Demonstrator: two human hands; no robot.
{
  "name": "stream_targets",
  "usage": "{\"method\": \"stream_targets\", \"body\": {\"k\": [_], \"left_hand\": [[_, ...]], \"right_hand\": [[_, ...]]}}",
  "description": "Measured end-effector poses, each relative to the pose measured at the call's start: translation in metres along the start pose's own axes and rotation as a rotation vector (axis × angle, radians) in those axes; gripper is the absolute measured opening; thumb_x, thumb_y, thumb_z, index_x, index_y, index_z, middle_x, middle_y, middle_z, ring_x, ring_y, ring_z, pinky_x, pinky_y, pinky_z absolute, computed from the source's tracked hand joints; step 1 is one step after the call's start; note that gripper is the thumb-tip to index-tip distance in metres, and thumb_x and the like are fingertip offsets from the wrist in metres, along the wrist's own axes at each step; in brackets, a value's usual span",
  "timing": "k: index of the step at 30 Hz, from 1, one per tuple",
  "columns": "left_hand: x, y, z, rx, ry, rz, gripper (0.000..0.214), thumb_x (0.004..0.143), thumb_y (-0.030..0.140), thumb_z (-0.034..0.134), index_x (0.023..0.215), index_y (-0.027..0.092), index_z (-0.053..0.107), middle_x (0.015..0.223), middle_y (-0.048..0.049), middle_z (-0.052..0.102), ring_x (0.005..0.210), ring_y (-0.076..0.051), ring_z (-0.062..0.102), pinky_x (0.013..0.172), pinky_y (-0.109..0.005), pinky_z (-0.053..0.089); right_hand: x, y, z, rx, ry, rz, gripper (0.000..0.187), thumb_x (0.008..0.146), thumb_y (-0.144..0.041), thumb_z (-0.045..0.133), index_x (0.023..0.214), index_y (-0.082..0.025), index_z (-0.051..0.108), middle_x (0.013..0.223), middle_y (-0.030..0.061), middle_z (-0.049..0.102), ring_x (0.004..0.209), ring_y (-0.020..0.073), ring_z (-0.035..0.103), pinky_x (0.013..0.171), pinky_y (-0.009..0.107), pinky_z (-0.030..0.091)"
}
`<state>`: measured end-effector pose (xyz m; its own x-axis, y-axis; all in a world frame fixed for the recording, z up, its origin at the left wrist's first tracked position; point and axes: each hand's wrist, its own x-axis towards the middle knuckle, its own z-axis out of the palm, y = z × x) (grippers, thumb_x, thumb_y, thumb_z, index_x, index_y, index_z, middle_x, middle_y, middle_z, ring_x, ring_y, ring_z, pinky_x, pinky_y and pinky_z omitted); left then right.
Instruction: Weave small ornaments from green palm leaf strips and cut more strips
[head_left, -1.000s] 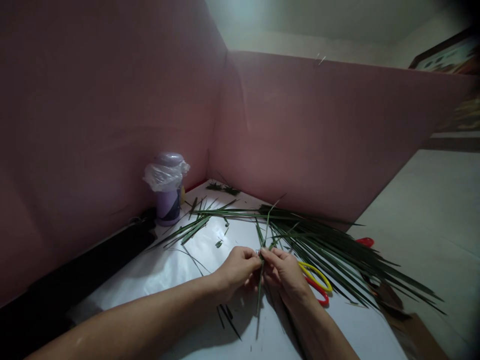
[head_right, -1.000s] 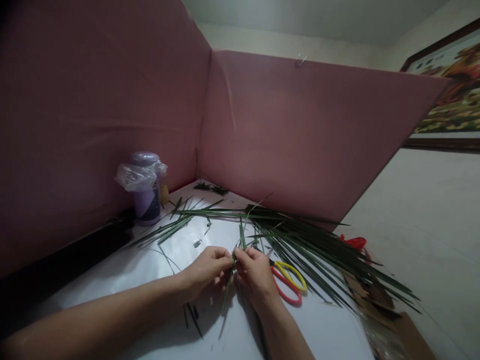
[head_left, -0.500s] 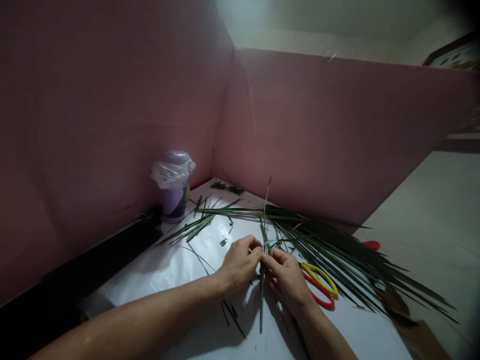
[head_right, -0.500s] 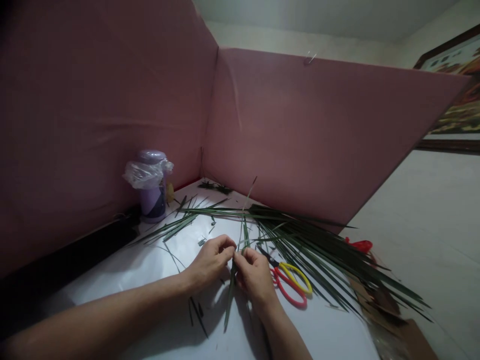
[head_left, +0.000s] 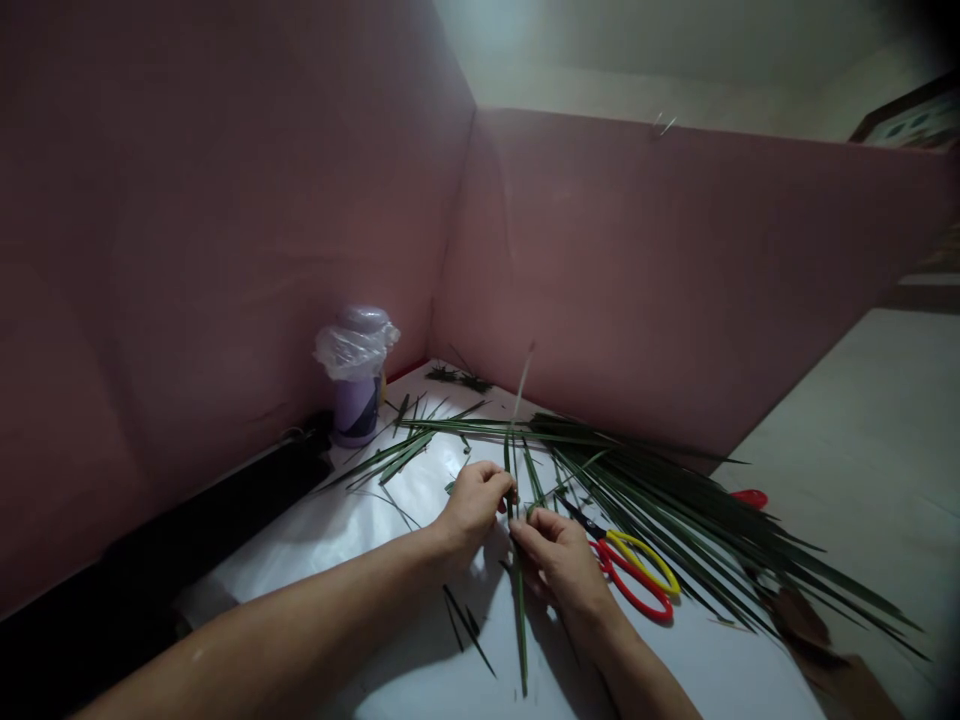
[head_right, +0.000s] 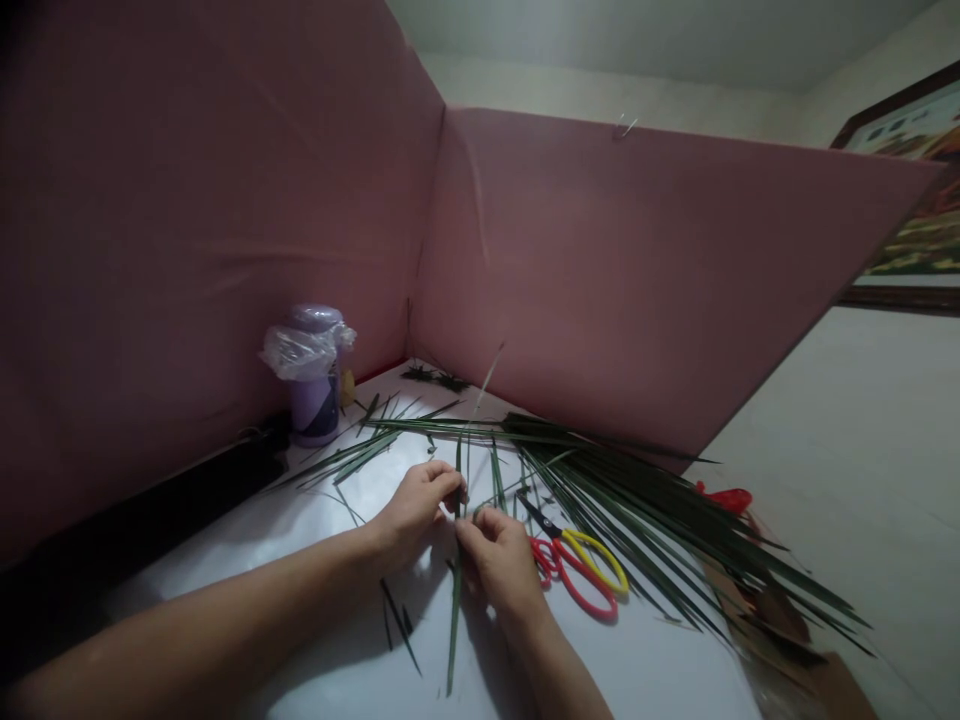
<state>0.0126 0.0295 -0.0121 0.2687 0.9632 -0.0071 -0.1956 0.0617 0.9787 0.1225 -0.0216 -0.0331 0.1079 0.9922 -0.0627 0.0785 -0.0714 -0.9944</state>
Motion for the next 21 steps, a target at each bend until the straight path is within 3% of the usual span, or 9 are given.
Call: {"method": "stream_targets", "body": {"k": [5, 8, 15, 18, 21], "left_hand": [[0.007, 0.003, -0.006, -0.127, 0.089, -0.074, 0.005, 0.062, 0.020, 0.047, 0.060, 0.015, 0.049, 0.061, -0.0009, 0.055, 0.048, -0.007, 0.042, 0.038, -0.017, 0.023], [0.009, 0.004, -0.007, -0.194, 0.105, -0.025, 0.007, 0.063, 0.022, 0.050, 0.065, 0.015, 0.049, 0.066, -0.0029, 0.059, 0.049, -0.007, 0.043, 0.040, -0.018, 0.024], [0.003, 0.019, -0.008, -0.260, -0.131, 0.216, 0.019, 0.067, 0.024, 0.060, 0.081, 0.012, 0.059, 0.060, -0.0007, 0.057, 0.055, -0.007, 0.046, 0.053, -0.019, 0.032], [0.009, 0.020, -0.012, -0.273, -0.040, 0.214, 0.024, 0.071, 0.031, 0.060, 0.083, 0.010, 0.060, 0.064, -0.0032, 0.060, 0.056, -0.007, 0.047, 0.052, -0.019, 0.032], [0.017, 0.016, -0.016, -0.285, 0.060, 0.083, 0.025, 0.073, 0.031, 0.058, 0.086, 0.011, 0.057, 0.072, -0.0071, 0.063, 0.056, -0.008, 0.050, 0.048, -0.018, 0.032]], "right_hand": [[-0.001, 0.001, 0.001, 0.091, -0.017, 0.070, 0.036, 0.069, -0.036, 0.062, 0.053, -0.021, 0.033, 0.033, -0.0105, 0.039, 0.023, 0.0034, 0.031, 0.025, 0.014, 0.010], [-0.001, 0.004, -0.001, 0.102, -0.038, 0.101, 0.033, 0.070, -0.038, 0.060, 0.055, -0.021, 0.036, 0.030, -0.0083, 0.044, 0.020, 0.0038, 0.026, 0.023, 0.014, 0.009], [0.000, 0.004, -0.001, 0.073, -0.017, 0.125, 0.031, 0.069, -0.039, 0.060, 0.055, -0.020, 0.039, 0.027, -0.0061, 0.046, 0.018, 0.0028, 0.022, 0.022, 0.014, 0.012], [0.000, 0.005, -0.001, 0.106, -0.019, 0.109, 0.032, 0.069, -0.039, 0.060, 0.055, -0.020, 0.039, 0.027, -0.0061, 0.046, 0.019, 0.0030, 0.024, 0.023, 0.013, 0.013], [0.001, 0.007, -0.001, 0.193, -0.062, 0.076, 0.032, 0.070, -0.041, 0.062, 0.059, -0.019, 0.042, 0.034, -0.0058, 0.050, 0.021, 0.0036, 0.030, 0.023, 0.013, 0.014]]}}
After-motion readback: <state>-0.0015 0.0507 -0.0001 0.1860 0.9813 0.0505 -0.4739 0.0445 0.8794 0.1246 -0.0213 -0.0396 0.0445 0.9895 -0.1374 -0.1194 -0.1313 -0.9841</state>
